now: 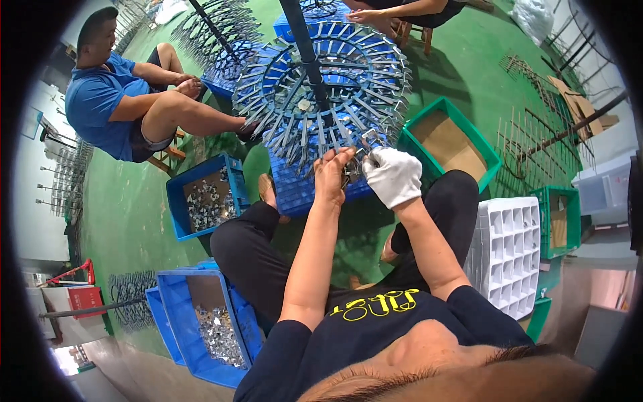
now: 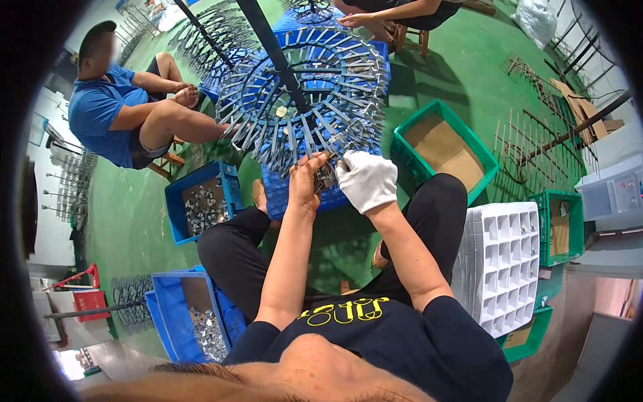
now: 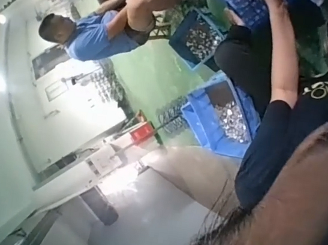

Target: Attaching small metal parts onto a blue circular wire rack in a factory setting.

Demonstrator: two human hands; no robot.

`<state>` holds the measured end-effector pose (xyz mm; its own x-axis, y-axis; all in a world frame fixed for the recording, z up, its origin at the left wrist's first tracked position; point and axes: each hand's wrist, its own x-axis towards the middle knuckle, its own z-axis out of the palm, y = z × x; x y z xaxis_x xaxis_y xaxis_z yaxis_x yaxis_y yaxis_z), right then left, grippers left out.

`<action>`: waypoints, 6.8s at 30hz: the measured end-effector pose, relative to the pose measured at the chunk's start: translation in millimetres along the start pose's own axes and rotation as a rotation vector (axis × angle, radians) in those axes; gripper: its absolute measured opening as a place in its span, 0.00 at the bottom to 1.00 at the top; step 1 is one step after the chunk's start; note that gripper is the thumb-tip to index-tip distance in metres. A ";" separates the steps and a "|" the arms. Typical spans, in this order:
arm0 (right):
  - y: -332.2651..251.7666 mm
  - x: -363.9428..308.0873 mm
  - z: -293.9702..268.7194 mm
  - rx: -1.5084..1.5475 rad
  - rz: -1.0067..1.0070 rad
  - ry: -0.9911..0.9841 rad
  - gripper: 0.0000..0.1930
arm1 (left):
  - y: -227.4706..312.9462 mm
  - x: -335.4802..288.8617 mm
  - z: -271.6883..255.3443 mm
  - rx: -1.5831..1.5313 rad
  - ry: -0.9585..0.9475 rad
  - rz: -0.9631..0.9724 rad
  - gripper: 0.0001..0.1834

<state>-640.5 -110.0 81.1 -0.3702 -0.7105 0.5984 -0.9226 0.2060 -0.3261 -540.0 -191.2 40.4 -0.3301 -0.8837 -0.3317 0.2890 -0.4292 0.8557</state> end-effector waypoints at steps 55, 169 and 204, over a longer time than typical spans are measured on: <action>-27.9 -25.2 -9.1 0.311 0.032 -0.093 0.06 | 33.4 -25.1 -51.7 0.145 -0.352 -0.173 0.11; -32.3 7.5 -21.4 0.421 -0.060 0.212 0.08 | 63.6 -5.7 -2.0 -0.005 -0.097 -0.092 0.14; -31.9 8.4 -10.8 0.143 -0.123 0.273 0.09 | 69.9 -11.4 2.3 -0.003 -0.093 -0.020 0.12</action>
<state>-615.3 -115.3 104.4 -0.2905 -0.5137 0.8073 -0.9447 0.0197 -0.3274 -518.1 -210.7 104.8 -0.4177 -0.8540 -0.3102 0.2845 -0.4472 0.8479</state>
